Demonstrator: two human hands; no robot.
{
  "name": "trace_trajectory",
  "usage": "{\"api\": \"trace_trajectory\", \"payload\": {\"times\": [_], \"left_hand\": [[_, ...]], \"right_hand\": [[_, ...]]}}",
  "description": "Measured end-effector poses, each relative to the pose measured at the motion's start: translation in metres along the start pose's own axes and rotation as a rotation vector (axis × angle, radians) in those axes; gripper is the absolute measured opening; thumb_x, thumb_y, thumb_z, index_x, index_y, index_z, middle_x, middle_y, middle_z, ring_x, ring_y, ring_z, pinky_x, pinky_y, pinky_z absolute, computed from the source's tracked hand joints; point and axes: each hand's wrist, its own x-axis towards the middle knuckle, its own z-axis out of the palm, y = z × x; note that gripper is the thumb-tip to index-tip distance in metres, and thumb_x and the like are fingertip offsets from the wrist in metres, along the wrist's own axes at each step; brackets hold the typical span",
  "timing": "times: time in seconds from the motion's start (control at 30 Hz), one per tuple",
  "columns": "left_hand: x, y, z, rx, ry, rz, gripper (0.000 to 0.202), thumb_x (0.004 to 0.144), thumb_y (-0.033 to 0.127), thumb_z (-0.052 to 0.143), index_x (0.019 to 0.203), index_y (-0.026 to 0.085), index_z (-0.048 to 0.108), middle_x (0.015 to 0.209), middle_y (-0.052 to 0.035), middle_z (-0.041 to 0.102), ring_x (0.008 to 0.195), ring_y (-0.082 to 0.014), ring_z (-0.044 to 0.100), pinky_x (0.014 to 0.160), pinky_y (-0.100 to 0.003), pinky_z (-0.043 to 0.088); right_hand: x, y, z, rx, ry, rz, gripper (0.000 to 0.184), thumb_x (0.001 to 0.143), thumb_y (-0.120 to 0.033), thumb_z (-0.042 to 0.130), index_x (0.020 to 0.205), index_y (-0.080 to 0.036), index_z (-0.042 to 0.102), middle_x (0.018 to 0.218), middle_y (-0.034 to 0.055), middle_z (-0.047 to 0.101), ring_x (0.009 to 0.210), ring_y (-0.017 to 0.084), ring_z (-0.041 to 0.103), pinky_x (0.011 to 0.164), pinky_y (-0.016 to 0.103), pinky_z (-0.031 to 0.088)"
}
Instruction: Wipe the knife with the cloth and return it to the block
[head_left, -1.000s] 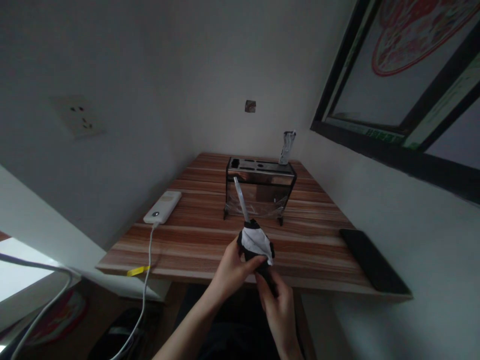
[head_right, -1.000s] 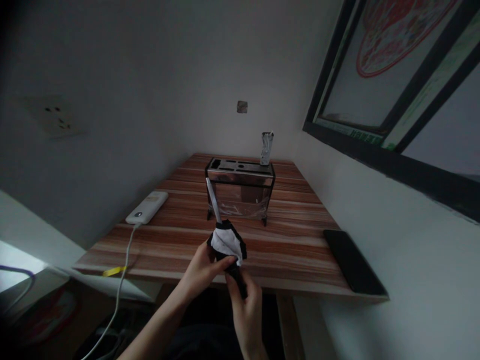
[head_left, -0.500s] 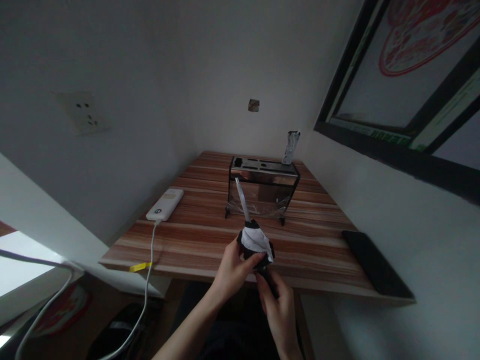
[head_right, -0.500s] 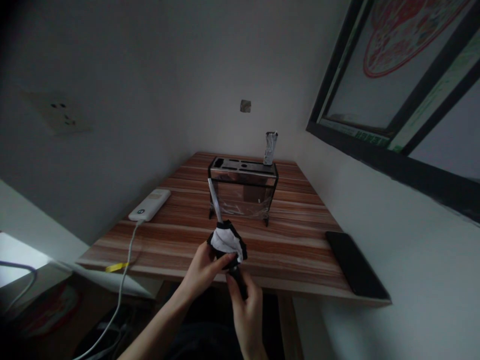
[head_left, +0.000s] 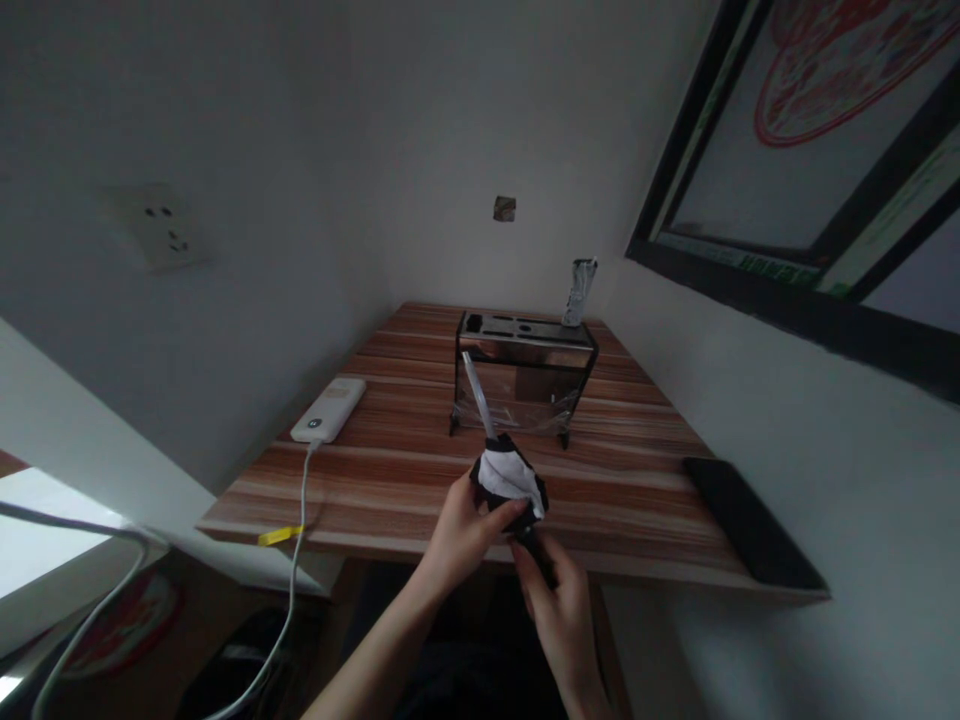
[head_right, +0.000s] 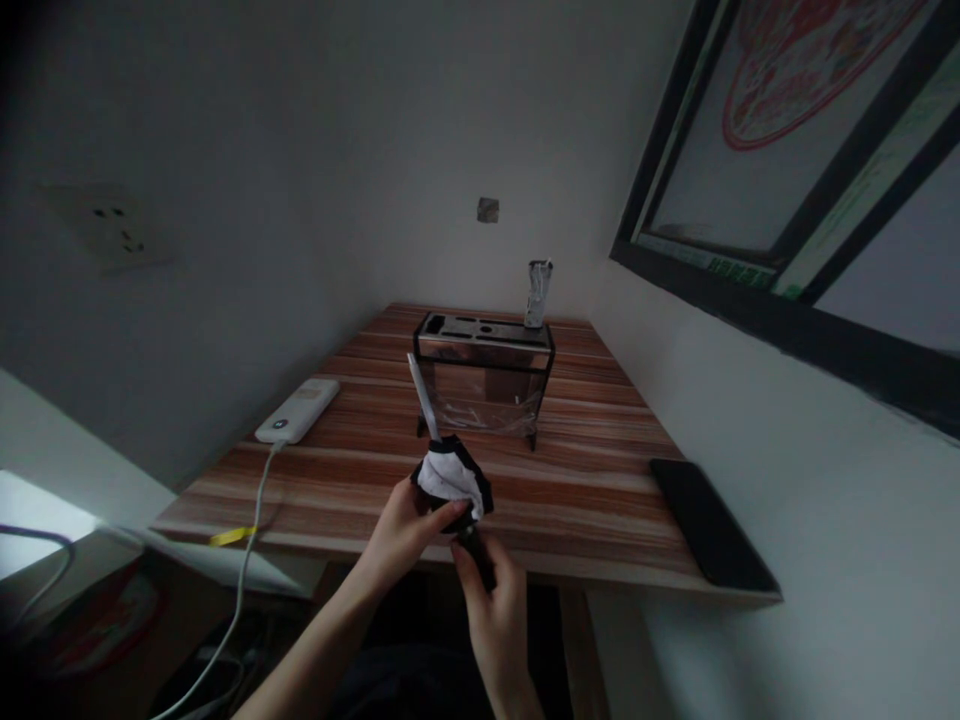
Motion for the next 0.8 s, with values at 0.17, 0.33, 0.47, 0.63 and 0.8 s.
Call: {"api": "trace_trajectory", "payload": {"times": [0.17,0.33,0.47,0.63,0.8], "left_hand": [[0.001,0.006,0.001,-0.021,0.024,-0.007,0.031,0.061,0.024,0.075,0.088,0.013,0.063,0.094,-0.0100,0.073,0.090,-0.0242,0.068,0.081,-0.031,0.052],[0.002,0.012,0.002,-0.050,0.076,0.008,0.032,0.060,0.024,0.075,0.088,0.012,0.064,0.090,-0.0096,0.074,0.087,-0.0242,0.068,0.079,-0.031,0.053],[0.005,0.018,0.000,-0.058,0.124,0.026,0.030,0.061,0.026,0.076,0.086,0.012,0.066,0.089,-0.0099,0.074,0.085,-0.0243,0.068,0.079,-0.031,0.053],[0.015,0.030,-0.010,-0.108,0.156,0.075,0.034,0.061,0.029,0.077,0.088,0.011,0.069,0.090,-0.0094,0.074,0.085,-0.0242,0.068,0.079,-0.031,0.053],[0.032,0.042,-0.028,-0.091,0.241,0.213,0.033,0.064,0.032,0.077,0.089,0.012,0.070,0.090,-0.0084,0.074,0.086,-0.0221,0.068,0.080,-0.030,0.052]], "right_hand": [[0.000,0.000,0.002,0.037,-0.012,-0.003,0.033,0.082,-0.047,0.063,0.090,-0.017,0.073,0.061,0.0034,0.067,0.063,0.022,0.066,0.053,0.024,0.051],[0.006,-0.004,0.002,0.036,-0.027,-0.042,0.029,0.083,-0.042,0.062,0.092,-0.017,0.072,0.089,0.0093,0.074,0.081,0.025,0.069,0.074,0.030,0.055],[0.008,-0.007,0.001,0.019,-0.057,-0.062,0.026,0.085,-0.039,0.060,0.092,-0.017,0.072,0.092,0.0097,0.074,0.084,0.025,0.069,0.074,0.029,0.055],[0.003,-0.006,-0.001,0.021,-0.074,-0.053,0.024,0.086,-0.038,0.059,0.093,-0.019,0.072,0.089,0.0079,0.074,0.082,0.024,0.070,0.077,0.030,0.055],[-0.001,-0.004,-0.002,0.003,-0.098,-0.073,0.023,0.086,-0.037,0.059,0.093,-0.021,0.073,0.091,0.0080,0.075,0.088,0.024,0.070,0.078,0.030,0.055]]}}
